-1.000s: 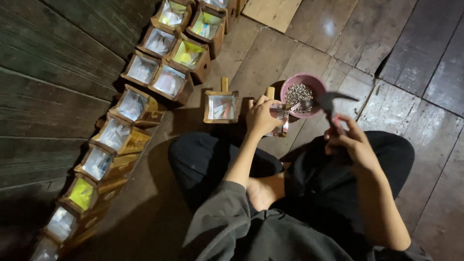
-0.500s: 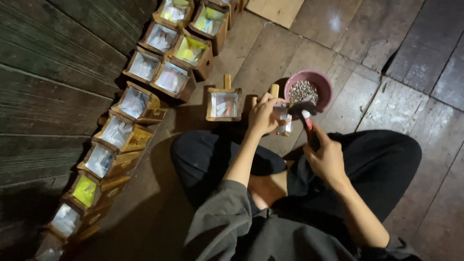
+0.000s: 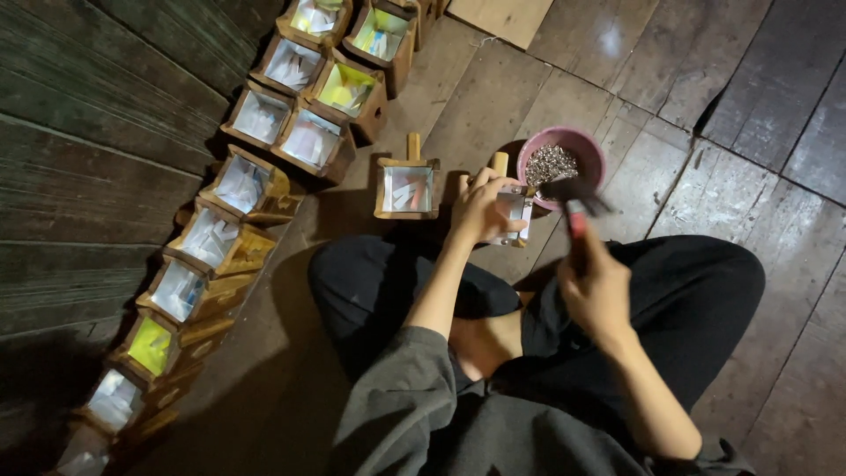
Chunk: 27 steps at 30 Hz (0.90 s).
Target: The person sits on the floor and assembles small wooden frames by inserting metal pins and hammering them into place. They repeatedly pick pins from a pink bowl, position them on the frame corners, and strike them with a hammer. Completed frames are set aside on the floor.
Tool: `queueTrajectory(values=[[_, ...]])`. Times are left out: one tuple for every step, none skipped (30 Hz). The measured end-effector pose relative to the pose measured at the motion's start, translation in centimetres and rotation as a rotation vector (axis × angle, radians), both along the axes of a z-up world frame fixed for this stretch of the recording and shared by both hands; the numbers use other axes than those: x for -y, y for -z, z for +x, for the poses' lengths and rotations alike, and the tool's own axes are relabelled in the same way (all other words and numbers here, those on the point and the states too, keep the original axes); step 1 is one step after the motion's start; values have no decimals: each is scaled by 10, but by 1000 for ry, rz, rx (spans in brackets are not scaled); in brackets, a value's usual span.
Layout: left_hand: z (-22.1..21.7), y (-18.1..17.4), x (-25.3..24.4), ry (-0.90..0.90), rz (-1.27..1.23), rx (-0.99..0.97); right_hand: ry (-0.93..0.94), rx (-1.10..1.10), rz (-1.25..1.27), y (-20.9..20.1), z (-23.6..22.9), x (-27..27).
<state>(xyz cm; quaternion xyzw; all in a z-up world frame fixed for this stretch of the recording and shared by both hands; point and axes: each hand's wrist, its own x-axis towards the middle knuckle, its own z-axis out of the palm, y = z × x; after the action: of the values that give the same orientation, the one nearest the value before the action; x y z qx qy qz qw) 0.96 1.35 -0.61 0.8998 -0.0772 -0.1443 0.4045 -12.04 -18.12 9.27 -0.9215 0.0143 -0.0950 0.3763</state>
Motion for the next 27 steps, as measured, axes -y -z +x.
queueTrajectory(values=[[-3, -9, 0, 2, -2, 1, 2, 1, -2, 14, 0, 3], [-6, -18, 1, -17, 0, -20, 50, -124, -9, 28, 0, 5], [-6, -27, 0, -40, 4, -36, 96, -244, -15, 42, 3, 8], [-2, -25, 1, -41, 3, -32, 95, -240, -15, 39, 7, 11], [-3, -22, 1, -32, 16, -28, 99, -212, -6, 38, 6, 15], [-4, -19, 2, -23, 30, -25, 103, -185, 3, 36, 6, 18], [2, 15, 4, -20, 29, -25, 107, -185, 3, 31, 5, 23], [8, 49, 7, -8, 51, -20, 90, -133, -13, 25, 3, 27], [14, 82, 9, -4, 73, -11, 67, -79, -28, 19, 3, 31], [11, 52, 5, -8, 73, -9, 64, -76, -29, -3, 5, 29], [4, 24, 1, 8, 32, 32, 19, 64, -7, -24, 4, 26], [-2, -5, -3, 24, -8, 73, -24, 205, 16, -46, 3, 23], [-3, -12, -2, 24, -6, 72, -24, 205, 17, -54, 1, 21], [-4, -20, -1, 22, 6, 60, 13, 250, 13, -63, -2, 20], [-6, -27, 0, 20, 18, 45, 50, 294, 8, -72, -6, 19], [-6, -30, -1, 21, 18, 44, 50, 292, 9, -73, -8, 16], [-6, -33, 0, 25, 29, 27, 55, 317, 43, -75, -10, 13], [-6, -36, -1, 29, 39, 10, 59, 342, 78, -77, -13, 10], [-6, -29, 0, 27, 38, 8, 58, 339, 77, -41, -9, 16], [-7, -22, 0, 5, 19, 30, 43, 412, 28, -6, -6, 22], [-6, -16, 0, -16, 0, 54, 29, 487, -20, 30, -2, 28], [-8, -19, 1, -16, -1, 54, 29, 487, -21, 31, -7, 16], [-7, -23, 1, -35, 4, 27, 58, 114, -56, 31, -10, 3], [-7, -26, 1, -53, 9, -1, 87, -258, -91, 32, -14, -10], [-7, -27, 0, -57, 10, 3, 83, -254, -90, 30, -16, -4], [-7, -26, 0, -50, 2, -5, 101, -349, -141, 29, -18, 2], [-12, -25, 1, -42, -6, -18, 120, -450, -193, 28, -25, 9]])
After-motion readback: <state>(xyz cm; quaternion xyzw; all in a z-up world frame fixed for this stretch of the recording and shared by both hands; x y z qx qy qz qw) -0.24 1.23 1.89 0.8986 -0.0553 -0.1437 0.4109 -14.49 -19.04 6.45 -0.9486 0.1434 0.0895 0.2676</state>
